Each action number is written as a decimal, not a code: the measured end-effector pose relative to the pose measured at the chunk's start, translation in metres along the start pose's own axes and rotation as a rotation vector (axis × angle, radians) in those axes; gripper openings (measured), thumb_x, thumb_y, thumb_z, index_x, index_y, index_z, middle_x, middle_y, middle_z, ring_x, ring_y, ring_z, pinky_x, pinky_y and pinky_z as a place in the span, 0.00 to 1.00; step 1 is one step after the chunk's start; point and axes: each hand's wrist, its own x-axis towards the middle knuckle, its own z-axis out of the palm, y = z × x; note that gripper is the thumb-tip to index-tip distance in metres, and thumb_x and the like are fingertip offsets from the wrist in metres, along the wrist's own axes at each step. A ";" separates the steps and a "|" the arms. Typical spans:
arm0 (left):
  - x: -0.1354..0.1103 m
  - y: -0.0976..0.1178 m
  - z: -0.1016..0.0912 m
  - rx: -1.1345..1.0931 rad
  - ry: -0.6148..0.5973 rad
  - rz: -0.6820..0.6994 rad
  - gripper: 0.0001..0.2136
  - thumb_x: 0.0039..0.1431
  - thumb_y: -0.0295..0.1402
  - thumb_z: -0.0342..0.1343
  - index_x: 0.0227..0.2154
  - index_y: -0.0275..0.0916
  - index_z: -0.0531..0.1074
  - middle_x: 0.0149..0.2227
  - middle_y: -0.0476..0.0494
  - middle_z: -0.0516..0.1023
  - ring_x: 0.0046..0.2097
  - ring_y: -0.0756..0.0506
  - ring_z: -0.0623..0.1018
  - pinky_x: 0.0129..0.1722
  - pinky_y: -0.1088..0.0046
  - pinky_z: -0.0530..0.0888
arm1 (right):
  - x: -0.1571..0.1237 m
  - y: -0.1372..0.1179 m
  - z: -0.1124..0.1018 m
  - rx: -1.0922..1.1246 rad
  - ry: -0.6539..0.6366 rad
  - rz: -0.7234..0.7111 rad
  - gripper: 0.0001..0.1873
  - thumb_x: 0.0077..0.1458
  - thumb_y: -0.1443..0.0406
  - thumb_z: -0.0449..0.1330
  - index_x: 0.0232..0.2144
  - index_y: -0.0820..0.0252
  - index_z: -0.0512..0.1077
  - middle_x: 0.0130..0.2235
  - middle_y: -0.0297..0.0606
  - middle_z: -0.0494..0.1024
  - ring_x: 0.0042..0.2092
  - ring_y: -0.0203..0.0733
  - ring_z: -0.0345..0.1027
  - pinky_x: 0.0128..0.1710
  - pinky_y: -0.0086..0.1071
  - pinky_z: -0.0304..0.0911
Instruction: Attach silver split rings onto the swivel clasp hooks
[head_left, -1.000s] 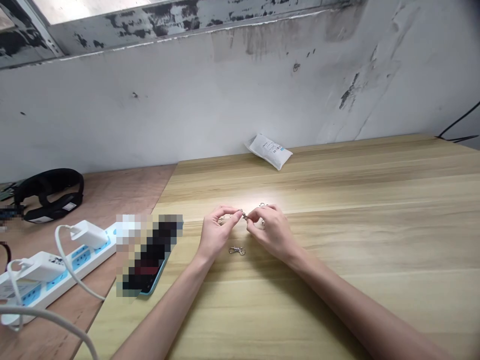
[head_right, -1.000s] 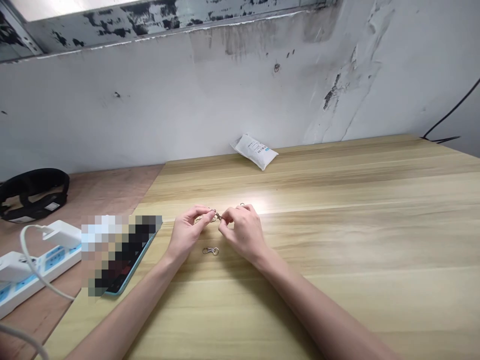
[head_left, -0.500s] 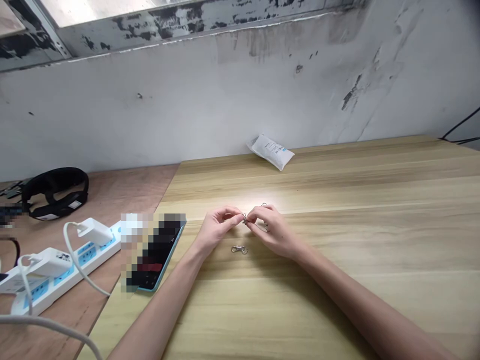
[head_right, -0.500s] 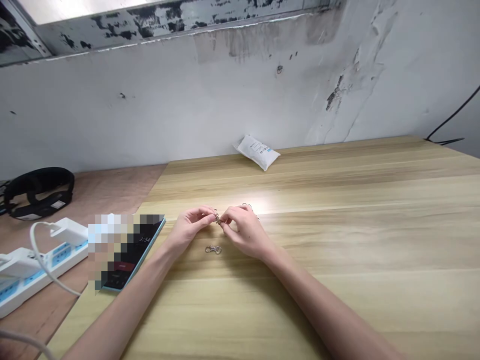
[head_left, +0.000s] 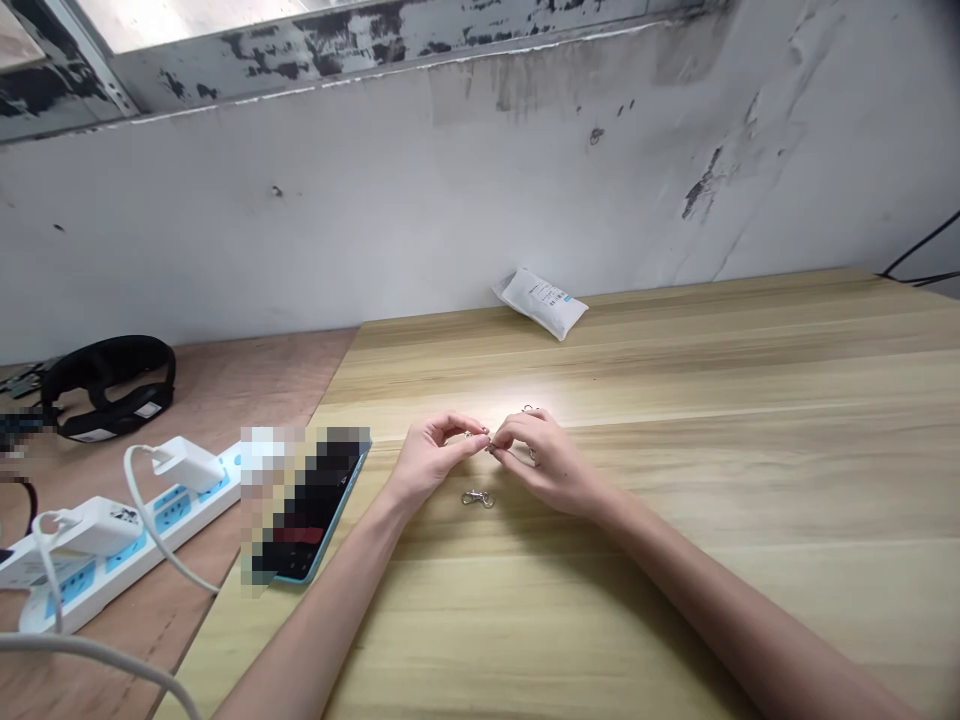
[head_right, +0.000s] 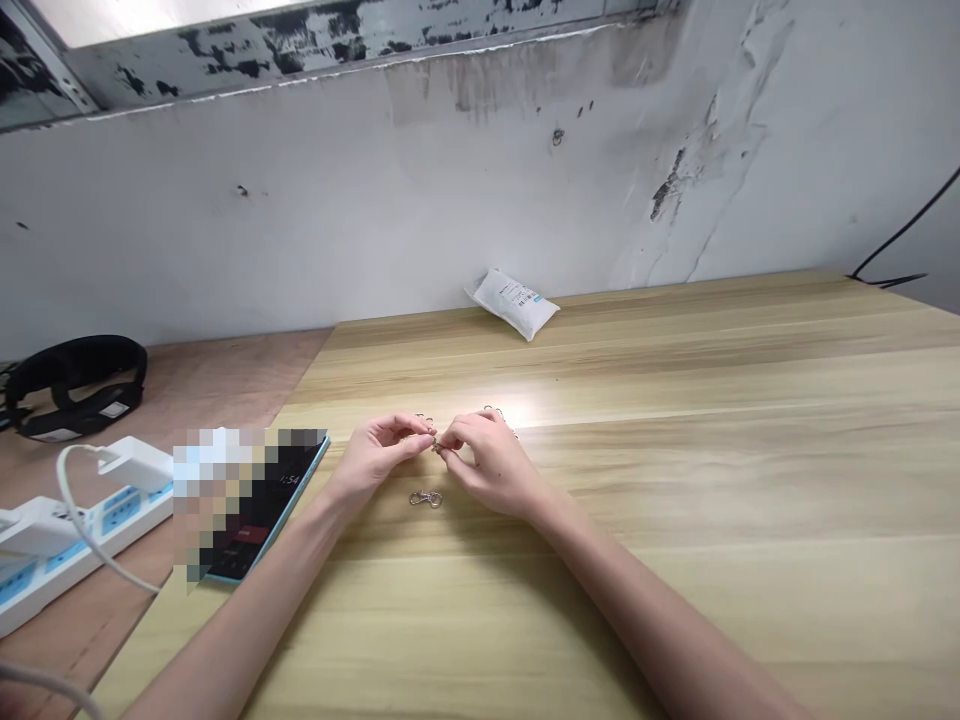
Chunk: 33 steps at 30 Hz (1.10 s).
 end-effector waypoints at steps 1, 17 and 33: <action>0.000 0.000 0.000 -0.012 0.022 -0.005 0.12 0.45 0.36 0.69 0.32 0.36 0.77 0.36 0.42 0.79 0.40 0.45 0.78 0.42 0.68 0.75 | 0.000 0.000 0.000 -0.007 0.005 -0.003 0.05 0.60 0.69 0.55 0.31 0.58 0.68 0.32 0.34 0.76 0.35 0.37 0.69 0.46 0.38 0.56; 0.001 0.004 -0.006 0.024 -0.027 0.052 0.09 0.50 0.39 0.66 0.28 0.38 0.78 0.36 0.44 0.76 0.41 0.46 0.75 0.44 0.68 0.71 | 0.003 -0.001 -0.005 0.047 0.114 0.051 0.06 0.59 0.67 0.57 0.30 0.57 0.72 0.32 0.34 0.79 0.32 0.38 0.72 0.47 0.40 0.59; -0.002 0.001 -0.008 0.608 0.033 0.434 0.03 0.59 0.33 0.58 0.31 0.42 0.75 0.42 0.45 0.77 0.48 0.43 0.72 0.51 0.63 0.67 | 0.004 0.001 -0.013 0.213 0.084 0.279 0.09 0.56 0.64 0.58 0.26 0.59 0.75 0.28 0.35 0.79 0.31 0.39 0.71 0.30 0.31 0.62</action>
